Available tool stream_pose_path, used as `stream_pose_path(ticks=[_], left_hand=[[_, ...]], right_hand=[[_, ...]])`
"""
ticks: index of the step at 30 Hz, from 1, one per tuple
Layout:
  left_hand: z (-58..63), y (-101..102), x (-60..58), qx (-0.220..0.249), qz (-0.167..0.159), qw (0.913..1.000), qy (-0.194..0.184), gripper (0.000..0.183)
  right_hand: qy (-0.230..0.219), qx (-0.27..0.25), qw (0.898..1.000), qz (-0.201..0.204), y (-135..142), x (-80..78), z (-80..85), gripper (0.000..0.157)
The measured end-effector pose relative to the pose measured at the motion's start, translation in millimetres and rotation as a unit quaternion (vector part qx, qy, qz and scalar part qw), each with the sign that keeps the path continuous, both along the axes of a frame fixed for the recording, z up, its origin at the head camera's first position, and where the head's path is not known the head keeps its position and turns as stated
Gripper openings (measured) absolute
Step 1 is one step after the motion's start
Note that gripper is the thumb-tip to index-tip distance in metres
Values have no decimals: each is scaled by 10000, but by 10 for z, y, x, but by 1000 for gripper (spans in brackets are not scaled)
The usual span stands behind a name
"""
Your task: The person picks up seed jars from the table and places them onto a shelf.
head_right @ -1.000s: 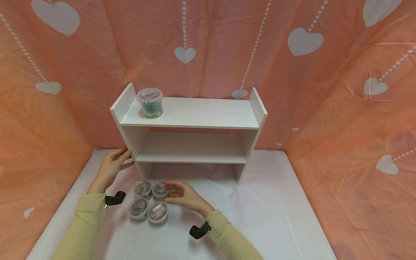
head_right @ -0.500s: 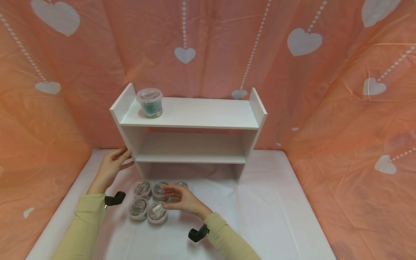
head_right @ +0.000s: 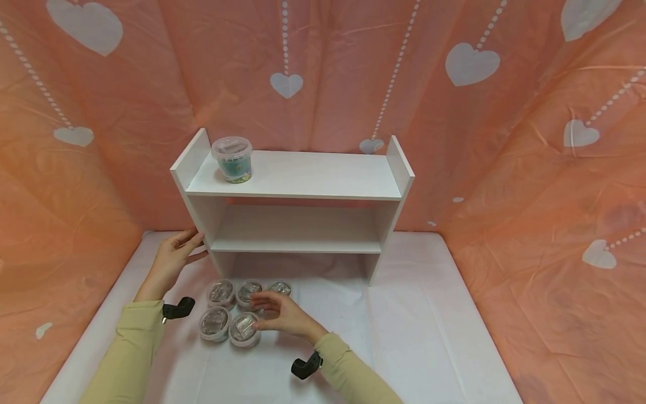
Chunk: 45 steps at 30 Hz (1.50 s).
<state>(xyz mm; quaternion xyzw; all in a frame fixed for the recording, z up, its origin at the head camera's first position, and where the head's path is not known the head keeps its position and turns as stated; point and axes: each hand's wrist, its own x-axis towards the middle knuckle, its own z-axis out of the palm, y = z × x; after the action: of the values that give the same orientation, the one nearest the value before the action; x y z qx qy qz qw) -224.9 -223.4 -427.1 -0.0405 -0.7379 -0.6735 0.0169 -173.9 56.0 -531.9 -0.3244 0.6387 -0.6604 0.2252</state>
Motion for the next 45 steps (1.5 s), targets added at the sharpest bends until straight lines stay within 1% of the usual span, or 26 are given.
stream_pose_path(ticks=[6,13,20,27,32,37,45], left_hand=[[2,1,-6,26,-25,10000,10,61],[-6,2,-6,18,4,10000,5,61],[6,14,1,20,19,10000,13,59],[8,10,4,-39,3,10000,33,61],[0,12,2,-22,48,10000,-9,61],[-12,15,-8,-18,24,10000,29,62],[-16,10,-5,-24,1,10000,25,60]], right_hand=[[105,178,9997,-106,-24,17,-54,63],[137,219,9996,-85,-47,40,-109,62],[-2,207,9997,-104,-58,57,-128,62],[-107,333,9993,-91,-70,77,-147,64],[12,393,9992,-50,-79,90,-171,65],[143,437,9989,-42,-97,94,-219,66],[104,623,9979,-146,-113,117,-277,69]])
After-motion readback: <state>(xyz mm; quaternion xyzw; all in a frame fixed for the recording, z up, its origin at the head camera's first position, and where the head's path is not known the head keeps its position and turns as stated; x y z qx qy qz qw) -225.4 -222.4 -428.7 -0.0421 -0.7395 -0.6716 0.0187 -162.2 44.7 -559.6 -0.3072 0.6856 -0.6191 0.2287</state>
